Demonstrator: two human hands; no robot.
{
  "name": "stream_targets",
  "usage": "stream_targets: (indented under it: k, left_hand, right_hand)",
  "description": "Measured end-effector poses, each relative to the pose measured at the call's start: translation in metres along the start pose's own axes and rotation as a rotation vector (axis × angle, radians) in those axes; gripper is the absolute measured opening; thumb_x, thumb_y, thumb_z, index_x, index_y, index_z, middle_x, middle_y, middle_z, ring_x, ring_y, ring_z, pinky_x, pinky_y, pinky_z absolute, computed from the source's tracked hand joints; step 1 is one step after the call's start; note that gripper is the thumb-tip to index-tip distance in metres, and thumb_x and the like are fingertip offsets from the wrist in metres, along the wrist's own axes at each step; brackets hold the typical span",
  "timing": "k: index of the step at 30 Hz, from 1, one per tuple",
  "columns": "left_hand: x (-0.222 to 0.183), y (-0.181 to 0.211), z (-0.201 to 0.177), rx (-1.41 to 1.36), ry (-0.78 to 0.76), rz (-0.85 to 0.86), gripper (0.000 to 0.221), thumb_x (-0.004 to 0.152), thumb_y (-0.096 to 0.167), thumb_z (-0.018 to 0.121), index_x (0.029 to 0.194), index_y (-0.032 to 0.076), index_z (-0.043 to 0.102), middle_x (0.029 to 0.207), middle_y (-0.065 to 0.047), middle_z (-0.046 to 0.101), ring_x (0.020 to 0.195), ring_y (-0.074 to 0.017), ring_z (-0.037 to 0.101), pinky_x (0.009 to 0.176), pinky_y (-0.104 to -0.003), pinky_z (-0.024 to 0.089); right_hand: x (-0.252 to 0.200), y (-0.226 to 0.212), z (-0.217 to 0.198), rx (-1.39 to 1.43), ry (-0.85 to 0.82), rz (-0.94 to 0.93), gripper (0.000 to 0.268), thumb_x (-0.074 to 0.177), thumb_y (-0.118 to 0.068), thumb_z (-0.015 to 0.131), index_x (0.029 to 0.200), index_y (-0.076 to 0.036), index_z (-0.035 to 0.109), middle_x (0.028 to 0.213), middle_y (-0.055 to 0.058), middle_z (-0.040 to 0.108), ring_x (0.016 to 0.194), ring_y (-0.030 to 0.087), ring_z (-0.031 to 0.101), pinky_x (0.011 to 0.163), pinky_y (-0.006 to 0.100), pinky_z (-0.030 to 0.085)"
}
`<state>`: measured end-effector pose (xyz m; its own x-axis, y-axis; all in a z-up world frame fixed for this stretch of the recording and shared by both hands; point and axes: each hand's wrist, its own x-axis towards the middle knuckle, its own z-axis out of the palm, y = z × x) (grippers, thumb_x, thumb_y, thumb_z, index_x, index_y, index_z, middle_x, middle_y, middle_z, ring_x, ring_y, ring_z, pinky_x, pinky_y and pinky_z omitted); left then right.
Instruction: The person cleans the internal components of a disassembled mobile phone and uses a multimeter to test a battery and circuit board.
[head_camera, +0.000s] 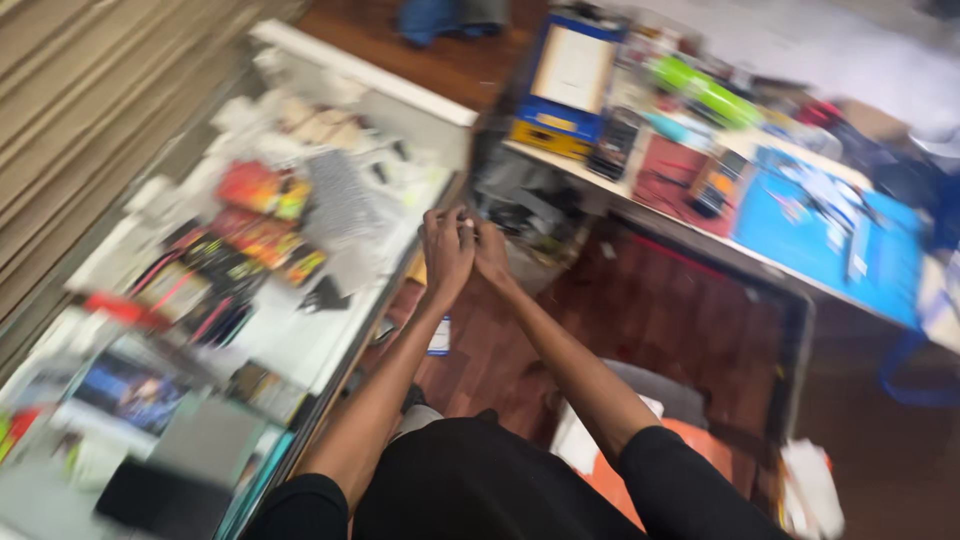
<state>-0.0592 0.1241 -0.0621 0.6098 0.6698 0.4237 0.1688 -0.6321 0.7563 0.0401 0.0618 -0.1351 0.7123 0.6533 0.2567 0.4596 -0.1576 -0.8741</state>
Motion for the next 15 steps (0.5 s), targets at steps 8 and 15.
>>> stream_targets:
  k: [8,15]
  left_hand:
    - [-0.05,0.079,0.214,-0.221,-0.362,0.235,0.046,0.111,0.042,0.043,0.132,0.01,0.068,0.134,-0.021,0.063,0.129,-0.0385,0.053,0.108,-0.053,0.037]
    - [-0.058,0.126,0.347,-0.25,-0.796,0.122,0.051,0.103,0.051,0.056,0.09,0.004,0.073,0.081,-0.021,0.071,0.08,-0.0407,0.07,0.073,-0.049,0.055]
  right_hand:
    - [-0.093,0.032,-0.168,1.21,0.445,0.599,0.052,0.104,-0.05,0.041,0.134,-0.013,0.061,0.126,0.001,0.07,0.113,0.017,0.067,0.096,0.031,0.055]
    - [-0.138,0.098,-0.282,0.684,0.638,0.698,0.046,0.112,-0.037,0.058,0.121,0.007,0.066,0.096,0.009,0.066,0.075,0.017,0.066,0.067,0.033,0.059]
